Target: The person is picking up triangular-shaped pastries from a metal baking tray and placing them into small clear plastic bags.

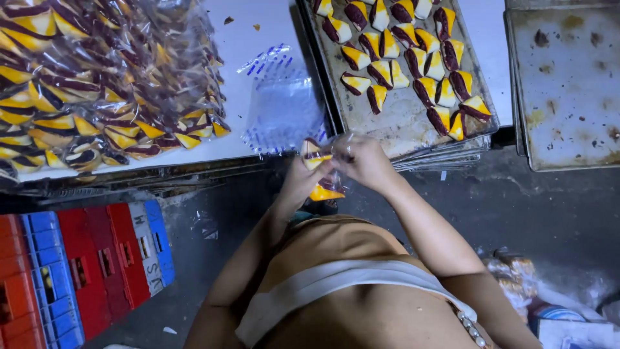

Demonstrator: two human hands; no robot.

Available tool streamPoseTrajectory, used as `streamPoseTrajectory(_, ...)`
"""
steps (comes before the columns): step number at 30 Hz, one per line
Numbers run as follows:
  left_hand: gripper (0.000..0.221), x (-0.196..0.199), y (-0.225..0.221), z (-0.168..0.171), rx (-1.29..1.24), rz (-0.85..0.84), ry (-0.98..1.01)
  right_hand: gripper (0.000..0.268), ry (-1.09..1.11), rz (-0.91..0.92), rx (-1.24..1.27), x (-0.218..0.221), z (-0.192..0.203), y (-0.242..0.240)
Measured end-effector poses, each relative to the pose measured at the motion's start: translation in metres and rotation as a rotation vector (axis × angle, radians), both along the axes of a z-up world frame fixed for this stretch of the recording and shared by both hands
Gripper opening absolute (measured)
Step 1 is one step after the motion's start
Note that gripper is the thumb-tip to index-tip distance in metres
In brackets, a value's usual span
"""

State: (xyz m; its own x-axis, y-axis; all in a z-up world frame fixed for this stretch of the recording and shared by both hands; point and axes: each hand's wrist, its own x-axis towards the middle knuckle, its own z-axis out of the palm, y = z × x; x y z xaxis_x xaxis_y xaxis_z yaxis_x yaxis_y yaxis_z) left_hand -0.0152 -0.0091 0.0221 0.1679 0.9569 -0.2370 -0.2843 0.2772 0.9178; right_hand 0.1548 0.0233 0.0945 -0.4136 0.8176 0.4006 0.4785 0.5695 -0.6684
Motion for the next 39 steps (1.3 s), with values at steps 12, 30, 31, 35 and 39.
streamPoseTrajectory(12,0.066,0.002,0.019,0.071,0.147,-0.107,-0.215,0.02,0.084,-0.108,0.08,0.018,0.018,-0.009)
streamPoseTrajectory(30,0.033,0.002,0.059,0.066,0.046,-0.295,-0.128,0.019,0.025,-0.185,0.061,-0.004,0.04,0.01)
streamPoseTrajectory(31,0.036,0.003,0.063,0.079,0.055,-0.285,-0.069,0.02,-0.029,-0.264,0.137,-0.004,0.028,0.012)
streamPoseTrajectory(35,0.031,-0.007,0.072,0.073,0.048,-0.257,-0.072,0.026,-0.059,-0.383,0.105,-0.008,-0.016,0.017)
streamPoseTrajectory(39,0.033,-0.051,0.092,0.077,-0.061,-0.116,0.108,0.026,-0.013,-0.253,0.007,-0.023,0.033,0.066)
